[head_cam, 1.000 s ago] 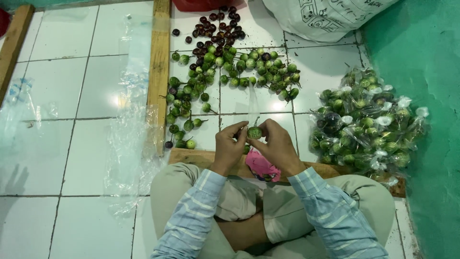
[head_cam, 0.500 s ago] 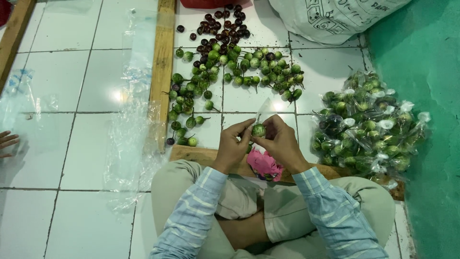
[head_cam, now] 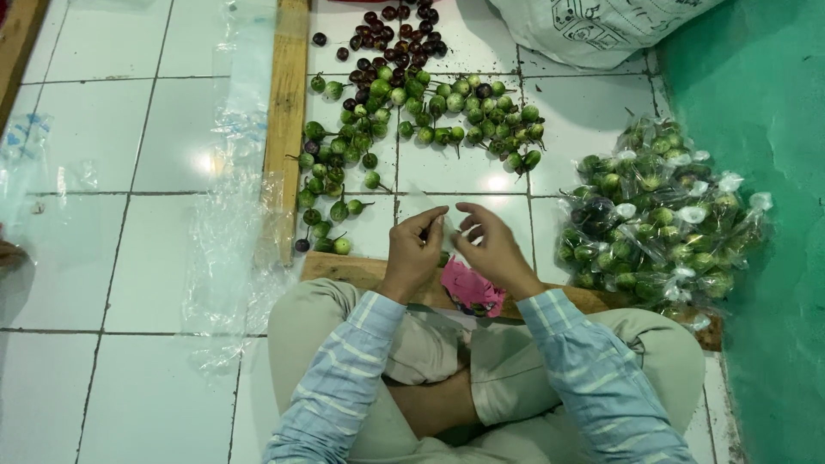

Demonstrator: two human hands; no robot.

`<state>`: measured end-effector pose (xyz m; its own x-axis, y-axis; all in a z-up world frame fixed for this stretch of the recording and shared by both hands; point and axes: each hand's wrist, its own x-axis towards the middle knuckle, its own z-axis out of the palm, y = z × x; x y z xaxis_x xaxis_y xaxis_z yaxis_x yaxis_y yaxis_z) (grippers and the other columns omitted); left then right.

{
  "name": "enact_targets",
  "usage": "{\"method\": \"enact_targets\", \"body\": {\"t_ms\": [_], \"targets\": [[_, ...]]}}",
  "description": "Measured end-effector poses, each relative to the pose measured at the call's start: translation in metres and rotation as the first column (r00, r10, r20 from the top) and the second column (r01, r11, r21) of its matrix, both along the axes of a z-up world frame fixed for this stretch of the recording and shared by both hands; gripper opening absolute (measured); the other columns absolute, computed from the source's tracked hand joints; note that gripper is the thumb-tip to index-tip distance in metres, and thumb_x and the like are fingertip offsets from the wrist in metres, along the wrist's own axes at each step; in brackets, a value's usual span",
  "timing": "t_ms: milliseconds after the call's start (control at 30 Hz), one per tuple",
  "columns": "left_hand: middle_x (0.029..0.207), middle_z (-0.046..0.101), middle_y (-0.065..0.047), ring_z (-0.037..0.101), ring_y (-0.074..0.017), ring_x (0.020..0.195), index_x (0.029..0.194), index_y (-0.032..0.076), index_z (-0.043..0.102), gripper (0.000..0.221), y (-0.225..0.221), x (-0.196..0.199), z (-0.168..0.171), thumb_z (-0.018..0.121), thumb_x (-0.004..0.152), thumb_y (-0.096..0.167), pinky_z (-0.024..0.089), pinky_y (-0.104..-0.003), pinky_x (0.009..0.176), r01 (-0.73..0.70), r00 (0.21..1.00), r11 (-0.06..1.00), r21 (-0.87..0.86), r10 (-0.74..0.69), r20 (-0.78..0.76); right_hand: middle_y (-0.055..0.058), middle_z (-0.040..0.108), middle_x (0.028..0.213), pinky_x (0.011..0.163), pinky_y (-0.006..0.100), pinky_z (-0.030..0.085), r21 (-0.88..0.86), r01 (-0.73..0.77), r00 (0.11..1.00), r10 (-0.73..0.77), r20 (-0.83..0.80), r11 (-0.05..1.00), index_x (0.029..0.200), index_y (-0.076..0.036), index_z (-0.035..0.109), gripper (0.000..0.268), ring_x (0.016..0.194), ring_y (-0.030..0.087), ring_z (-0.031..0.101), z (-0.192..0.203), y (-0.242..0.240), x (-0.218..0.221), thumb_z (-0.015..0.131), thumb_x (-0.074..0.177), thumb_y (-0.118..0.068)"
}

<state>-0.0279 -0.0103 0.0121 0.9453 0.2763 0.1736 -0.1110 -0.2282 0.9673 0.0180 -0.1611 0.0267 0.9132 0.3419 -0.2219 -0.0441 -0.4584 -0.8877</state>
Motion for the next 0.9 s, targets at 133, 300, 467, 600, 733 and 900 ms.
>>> {"method": "enact_targets", "body": {"t_ms": [133,300,467,600,733,900], "targets": [[0.077,0.073,-0.023,0.065,-0.0178,0.071,0.115,-0.003,0.076,0.027,0.002,0.003,-0.001,0.055,0.099,0.004,0.054,-0.036,0.06,0.035,0.999,0.998,-0.047,-0.036,-0.013,0.023,0.073,0.098,0.069,0.037,0.06,0.201,-0.017,0.992,0.041,-0.118,0.979,0.138,0.001,0.062,0.044,0.086,0.028,0.073,-0.048,0.006,0.003,0.066,0.097,-0.015],[0.074,0.07,-0.023,0.071,-0.0317,0.069,0.11,-0.002,0.077,0.024,0.011,0.003,0.007,0.058,0.098,0.003,0.055,-0.041,0.059,-0.069,0.997,0.995,0.077,0.066,0.039,0.014,0.07,0.081,0.062,0.031,0.059,0.291,0.056,0.998,-0.052,-0.022,0.955,0.123,0.001,0.07,0.028,0.072,0.02,0.068,-0.053,0.005,0.009,0.059,0.098,-0.007],[0.071,0.061,-0.013,0.065,-0.0231,0.069,0.105,0.001,0.076,0.019,0.019,0.004,0.006,0.058,0.099,0.007,0.054,-0.034,0.063,-0.144,0.988,0.97,0.196,0.128,0.089,0.017,0.071,0.091,0.065,0.041,0.058,-0.022,-0.088,0.982,0.091,0.167,0.996,0.121,-0.003,0.071,0.028,0.081,0.031,0.07,-0.066,-0.004,0.021,0.061,0.095,-0.008],[0.073,0.062,-0.016,0.067,-0.0272,0.069,0.109,-0.002,0.075,0.022,0.019,0.003,0.004,0.056,0.103,0.008,0.054,-0.034,0.06,-0.051,0.997,0.982,0.182,0.04,0.064,0.015,0.067,0.124,0.076,0.044,0.064,-0.591,-0.269,0.854,0.472,0.218,0.761,0.126,-0.01,0.073,0.04,0.108,0.038,0.07,-0.114,0.008,0.031,0.064,0.087,-0.003],[0.071,0.065,-0.015,0.068,-0.0258,0.065,0.106,0.001,0.076,0.018,0.017,0.007,-0.004,0.063,0.101,0.011,0.053,-0.035,0.057,-0.044,0.996,0.982,0.182,0.03,0.08,0.017,0.067,0.125,0.078,0.042,0.066,-0.683,-0.295,0.789,0.573,0.221,0.669,0.125,-0.006,0.072,0.042,0.111,0.038,0.068,-0.155,0.002,0.032,0.067,0.084,-0.001],[0.067,0.065,-0.02,0.068,-0.0265,0.063,0.103,0.0,0.077,0.016,0.021,0.009,-0.004,0.068,0.099,0.013,0.05,-0.035,0.054,-0.059,0.996,0.991,0.118,0.051,0.075,0.014,0.072,0.108,0.079,0.05,0.062,-0.591,-0.221,0.924,0.36,0.127,0.775,0.125,-0.012,0.066,0.041,0.103,0.036,0.073,-0.162,-0.003,0.046,0.075,0.086,-0.02]]}}
